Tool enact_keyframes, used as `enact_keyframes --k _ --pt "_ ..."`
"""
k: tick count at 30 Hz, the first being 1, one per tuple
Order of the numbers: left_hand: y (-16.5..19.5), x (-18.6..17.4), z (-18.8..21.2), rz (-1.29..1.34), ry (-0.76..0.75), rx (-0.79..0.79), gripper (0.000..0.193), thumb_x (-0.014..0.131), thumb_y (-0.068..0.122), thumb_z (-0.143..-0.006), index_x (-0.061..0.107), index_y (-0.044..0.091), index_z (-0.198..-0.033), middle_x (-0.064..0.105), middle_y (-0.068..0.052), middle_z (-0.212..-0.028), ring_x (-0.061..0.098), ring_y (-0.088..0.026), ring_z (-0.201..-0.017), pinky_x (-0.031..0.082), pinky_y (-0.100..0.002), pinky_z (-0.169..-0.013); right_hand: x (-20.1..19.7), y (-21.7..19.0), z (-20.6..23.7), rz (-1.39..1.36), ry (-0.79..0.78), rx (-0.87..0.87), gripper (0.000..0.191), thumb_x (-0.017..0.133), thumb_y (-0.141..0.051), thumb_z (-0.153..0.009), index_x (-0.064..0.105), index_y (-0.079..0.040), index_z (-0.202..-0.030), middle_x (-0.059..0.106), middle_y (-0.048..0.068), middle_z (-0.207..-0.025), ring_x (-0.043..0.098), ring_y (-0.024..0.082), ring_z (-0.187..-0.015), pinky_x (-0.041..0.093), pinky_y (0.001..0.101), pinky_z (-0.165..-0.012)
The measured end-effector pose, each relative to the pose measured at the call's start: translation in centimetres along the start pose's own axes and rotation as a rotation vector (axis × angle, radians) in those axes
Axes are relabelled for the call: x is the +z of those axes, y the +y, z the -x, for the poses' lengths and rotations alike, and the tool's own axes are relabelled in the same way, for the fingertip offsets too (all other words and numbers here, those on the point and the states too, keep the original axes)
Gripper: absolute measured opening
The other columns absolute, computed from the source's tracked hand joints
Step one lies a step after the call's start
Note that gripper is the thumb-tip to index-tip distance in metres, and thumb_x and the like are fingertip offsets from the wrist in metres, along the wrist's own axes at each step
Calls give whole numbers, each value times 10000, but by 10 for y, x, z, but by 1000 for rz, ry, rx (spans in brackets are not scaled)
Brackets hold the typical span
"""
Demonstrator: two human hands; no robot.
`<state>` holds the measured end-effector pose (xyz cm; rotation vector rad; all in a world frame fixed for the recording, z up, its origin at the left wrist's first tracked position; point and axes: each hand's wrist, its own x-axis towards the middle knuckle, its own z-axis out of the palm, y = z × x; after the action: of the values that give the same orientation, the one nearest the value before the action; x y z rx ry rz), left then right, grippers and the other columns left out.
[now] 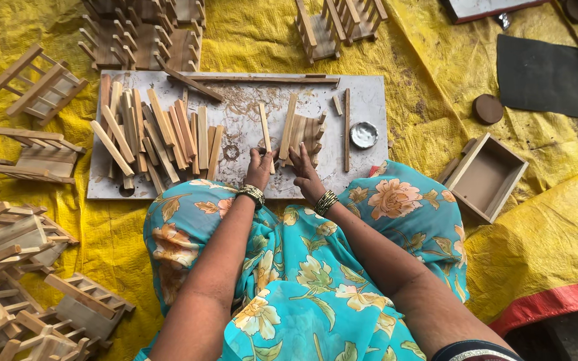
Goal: The person sits on the ground and assembles small wooden chair frames, picking wooden sticks and slats from a pile and fitting them into a partially built frame on a board, occasionally dipping parts into a small bowl of white glue. Finished wooden chair frames lie scattered on the tarp around them.
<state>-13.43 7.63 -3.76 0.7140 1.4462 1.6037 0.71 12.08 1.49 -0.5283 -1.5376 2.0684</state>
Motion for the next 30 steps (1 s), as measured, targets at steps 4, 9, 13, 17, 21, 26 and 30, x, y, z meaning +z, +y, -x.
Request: enact_keyframes --k 4,9,13,17,21,26,30 --pt "1 3 3 -1 -11 25 276 548 293 -1073 405 62 -1127 656 -51 -1054 596 -98 -924 512 -285 -807 -1 -1 -1 -33 -19 -2 1221 403 199 -625 -121 -209 -1650 107 135 -1747 76 251 -1622 91 432 -1300" --pt "3 6 4 -86 -9 18 305 578 308 -1063 414 61 -1135 651 -86 -989 595 -118 -873 511 -303 -776 -3 -3 -3 -48 1 37 1231 410 209 -622 -131 -212 -1644 109 129 -1742 85 254 -1613 116 440 -1290" --pt "4 7 4 -123 -18 20 322 574 316 -1059 407 52 -1140 657 -103 -994 615 -140 -880 524 -314 -785 -3 -5 -3 -40 -8 26 1227 412 214 -637 -142 -213 -1645 106 129 -1746 82 249 -1618 111 441 -1301" --pt "5 8 4 -136 -41 34 320 558 312 -1061 406 46 -1154 670 -106 -1027 642 -147 -919 537 -311 -820 -3 -8 -3 -12 6 65 1236 407 214 -627 -164 -224 -1632 87 114 -1745 83 238 -1610 122 447 -1297" --pt "6 9 3 -139 -50 34 311 545 304 -1071 403 41 -1158 668 -118 -1045 642 -152 -932 538 -318 -828 -3 -10 -3 -17 8 74 1244 393 218 -610 -167 -230 -1627 76 105 -1744 78 233 -1606 121 452 -1295" --pt "7 11 3 -123 -52 28 313 551 295 -1065 396 40 -1162 666 -124 -1058 645 -160 -932 545 -320 -823 -4 -10 -3 -28 1 65 1243 389 223 -614 -161 -232 -1631 79 101 -1745 81 233 -1608 123 456 -1295" --pt "9 11 4 -160 -47 58 309 541 293 -1073 396 34 -1161 672 -130 -1070 660 -166 -950 551 -318 -840 -4 -11 -3 -13 -2 58 1249 386 237 -611 -156 -235 -1633 77 98 -1746 80 231 -1608 121 453 -1298"
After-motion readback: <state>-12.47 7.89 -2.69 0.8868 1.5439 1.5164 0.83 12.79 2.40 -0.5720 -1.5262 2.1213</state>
